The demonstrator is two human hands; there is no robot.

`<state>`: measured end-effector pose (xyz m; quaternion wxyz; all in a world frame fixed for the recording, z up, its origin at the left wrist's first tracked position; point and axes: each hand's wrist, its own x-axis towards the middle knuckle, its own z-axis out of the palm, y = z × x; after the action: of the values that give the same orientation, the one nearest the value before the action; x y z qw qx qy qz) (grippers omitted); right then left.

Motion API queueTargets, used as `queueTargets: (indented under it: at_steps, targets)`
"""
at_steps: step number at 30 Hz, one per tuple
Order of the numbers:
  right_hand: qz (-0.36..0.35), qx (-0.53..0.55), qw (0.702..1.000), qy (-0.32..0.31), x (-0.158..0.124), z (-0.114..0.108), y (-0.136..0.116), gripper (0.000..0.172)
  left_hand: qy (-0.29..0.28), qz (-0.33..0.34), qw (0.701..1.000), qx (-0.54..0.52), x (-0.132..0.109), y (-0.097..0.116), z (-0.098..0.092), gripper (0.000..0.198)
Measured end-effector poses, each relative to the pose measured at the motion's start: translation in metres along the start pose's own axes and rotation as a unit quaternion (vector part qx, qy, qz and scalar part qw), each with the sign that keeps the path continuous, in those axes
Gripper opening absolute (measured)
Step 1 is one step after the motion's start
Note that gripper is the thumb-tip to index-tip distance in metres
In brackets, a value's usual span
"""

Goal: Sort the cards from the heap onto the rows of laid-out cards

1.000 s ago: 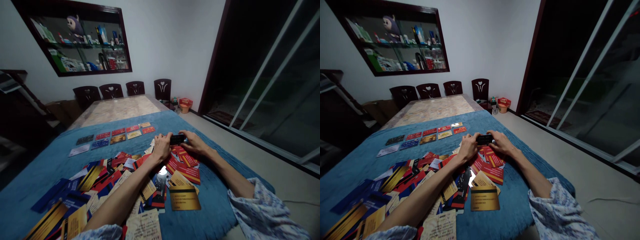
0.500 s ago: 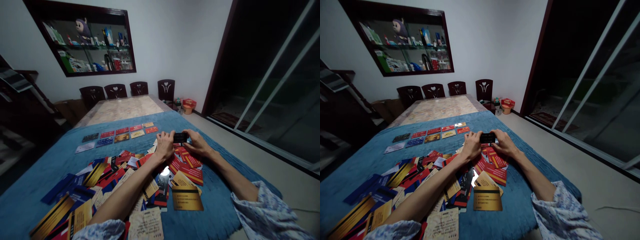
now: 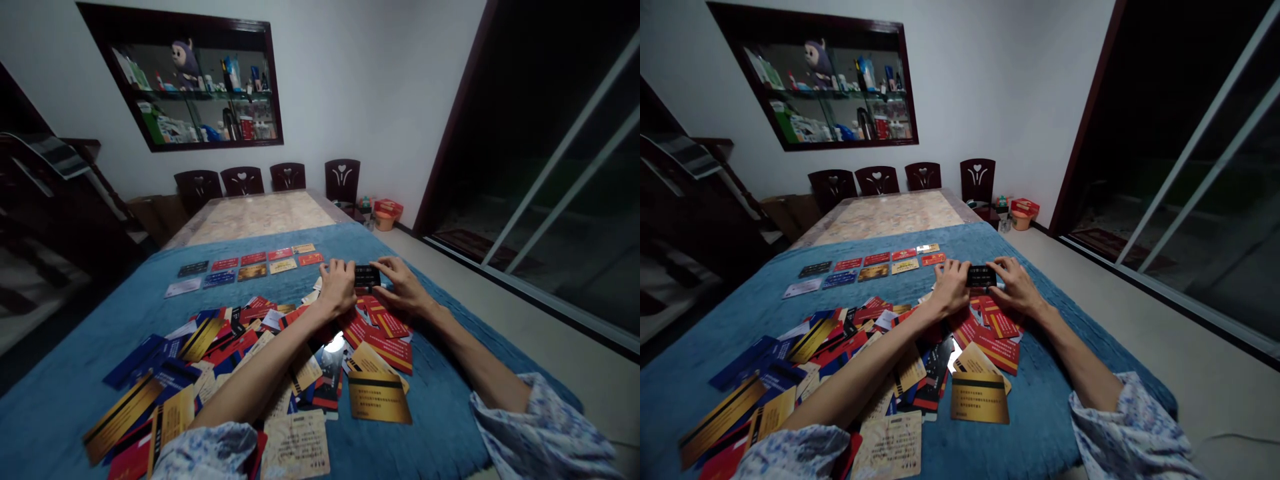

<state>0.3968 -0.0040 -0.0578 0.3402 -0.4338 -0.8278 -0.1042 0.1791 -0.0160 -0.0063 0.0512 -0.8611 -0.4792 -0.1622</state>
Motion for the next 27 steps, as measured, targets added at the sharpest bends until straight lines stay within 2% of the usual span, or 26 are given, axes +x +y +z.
queueTargets:
  at_steps: [6, 11, 17, 27]
  targets:
    - [-0.016, -0.008, 1.0, -0.018, 0.0, 0.001, 0.003, 0.049, -0.032, 0.007, 0.999, 0.013, 0.003, -0.001, -0.005, 0.045]
    - [-0.02, -0.005, 0.999, -0.034, 0.002, 0.001, 0.0, 0.046, -0.038, 0.02, 0.999, 0.024, -0.001, -0.005, -0.005, 0.043]
    - [-0.014, -0.001, 0.996, -0.089, 0.006, 0.001, -0.006, 0.045, -0.068, 0.023, 0.997, 0.028, -0.007, -0.014, -0.007, 0.039]
    - [-0.029, 0.032, 0.991, -0.125, 0.018, 0.004, -0.018, 0.045, -0.084, 0.028, 0.995, 0.043, -0.017, -0.031, -0.012, 0.036]
